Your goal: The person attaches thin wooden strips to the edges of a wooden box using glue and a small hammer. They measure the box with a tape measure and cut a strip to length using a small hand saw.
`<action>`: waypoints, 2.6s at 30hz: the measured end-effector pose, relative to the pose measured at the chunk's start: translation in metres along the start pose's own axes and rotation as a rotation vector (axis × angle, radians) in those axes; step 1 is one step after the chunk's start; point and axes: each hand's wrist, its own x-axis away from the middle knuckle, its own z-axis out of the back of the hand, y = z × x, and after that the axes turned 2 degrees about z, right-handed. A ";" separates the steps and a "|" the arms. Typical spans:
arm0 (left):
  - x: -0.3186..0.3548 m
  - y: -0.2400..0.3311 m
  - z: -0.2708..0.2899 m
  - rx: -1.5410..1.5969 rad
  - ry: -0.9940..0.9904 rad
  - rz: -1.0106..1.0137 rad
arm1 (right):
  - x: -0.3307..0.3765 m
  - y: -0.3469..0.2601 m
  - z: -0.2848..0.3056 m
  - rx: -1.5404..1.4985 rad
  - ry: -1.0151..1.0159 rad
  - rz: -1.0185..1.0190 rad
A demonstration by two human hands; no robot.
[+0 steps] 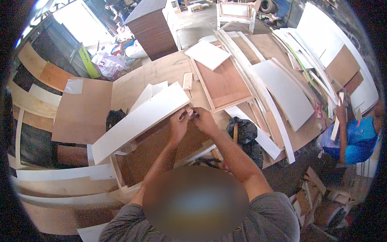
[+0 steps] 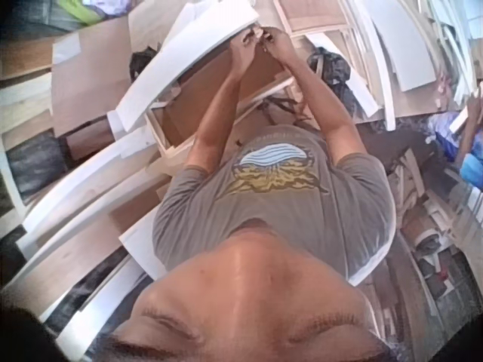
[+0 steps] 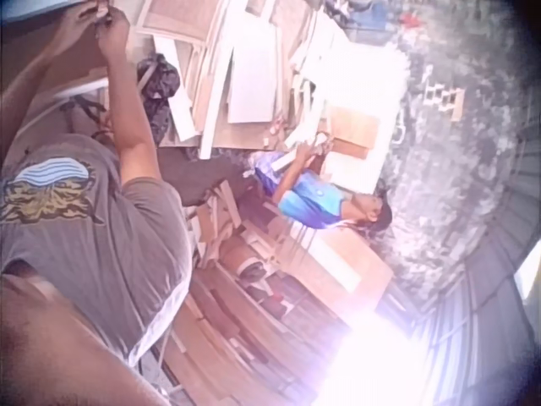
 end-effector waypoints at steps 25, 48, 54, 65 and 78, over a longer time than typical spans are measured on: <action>-0.019 -0.021 -0.012 0.141 0.006 -0.119 | -0.006 -0.002 -0.001 0.189 0.136 0.152; -0.030 -0.029 -0.009 0.279 0.006 -0.013 | -0.005 0.019 -0.010 0.322 0.158 0.097; -0.034 -0.043 -0.008 0.289 -0.009 -0.019 | 0.000 0.037 -0.006 0.427 0.100 0.001; -0.032 -0.037 -0.002 0.233 -0.063 0.024 | 0.000 0.038 -0.008 0.452 0.073 0.029; -0.036 -0.038 0.003 0.207 -0.104 0.054 | -0.005 0.038 -0.006 0.570 -0.120 -0.232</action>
